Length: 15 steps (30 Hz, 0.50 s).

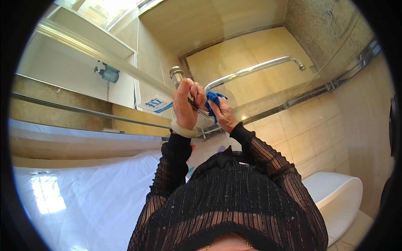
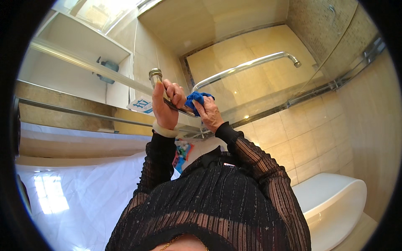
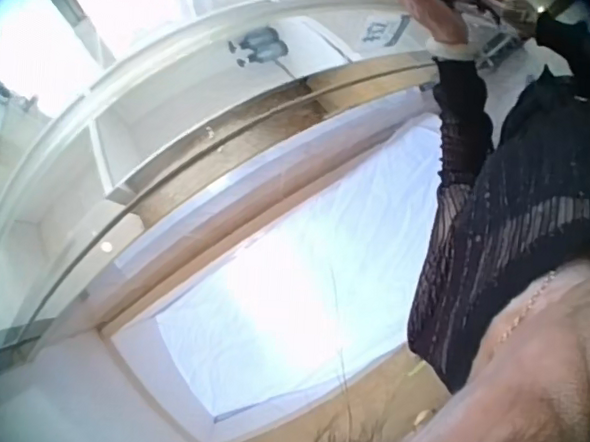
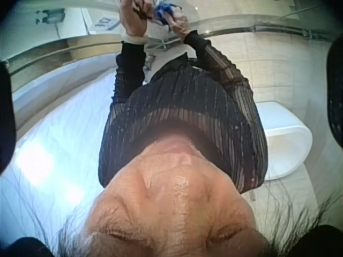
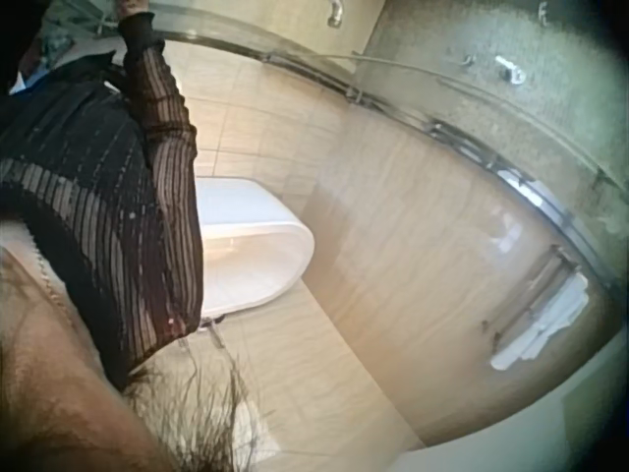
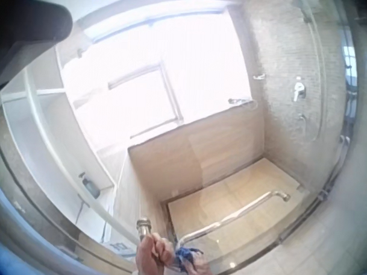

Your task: The person uses a green floor squeegee to push water across the tiled bathroom floor. They then switch to a blue cloth to wipe the metal shower door handle and the side of the white bathtub.

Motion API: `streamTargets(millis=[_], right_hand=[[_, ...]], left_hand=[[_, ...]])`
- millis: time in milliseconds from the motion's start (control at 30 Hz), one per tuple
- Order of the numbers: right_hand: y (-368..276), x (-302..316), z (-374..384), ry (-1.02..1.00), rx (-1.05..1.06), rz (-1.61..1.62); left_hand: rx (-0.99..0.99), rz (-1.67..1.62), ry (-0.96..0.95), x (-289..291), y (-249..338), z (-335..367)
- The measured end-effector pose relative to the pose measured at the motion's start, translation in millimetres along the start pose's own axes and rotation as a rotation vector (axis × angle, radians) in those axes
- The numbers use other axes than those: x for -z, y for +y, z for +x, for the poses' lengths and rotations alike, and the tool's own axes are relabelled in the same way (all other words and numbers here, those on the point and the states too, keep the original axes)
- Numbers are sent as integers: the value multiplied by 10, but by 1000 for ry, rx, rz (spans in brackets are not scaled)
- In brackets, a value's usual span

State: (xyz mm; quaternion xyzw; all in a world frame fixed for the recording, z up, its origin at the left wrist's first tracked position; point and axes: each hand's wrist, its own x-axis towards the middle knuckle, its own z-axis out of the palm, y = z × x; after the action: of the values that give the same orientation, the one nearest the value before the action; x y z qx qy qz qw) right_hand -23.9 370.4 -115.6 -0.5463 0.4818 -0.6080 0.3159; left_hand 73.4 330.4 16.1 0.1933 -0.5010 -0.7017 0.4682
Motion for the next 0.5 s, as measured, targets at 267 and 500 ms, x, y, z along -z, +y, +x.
streamTargets(millis=[267, 500], right_hand=[[-329, -28, 59, 351, -33, 297], [-1280, 130, 309, -25, 556, -279]], left_hand=[[6, -8, 55, -31, -49, -10], [-264, 773, 317, 580, -567, -362]])
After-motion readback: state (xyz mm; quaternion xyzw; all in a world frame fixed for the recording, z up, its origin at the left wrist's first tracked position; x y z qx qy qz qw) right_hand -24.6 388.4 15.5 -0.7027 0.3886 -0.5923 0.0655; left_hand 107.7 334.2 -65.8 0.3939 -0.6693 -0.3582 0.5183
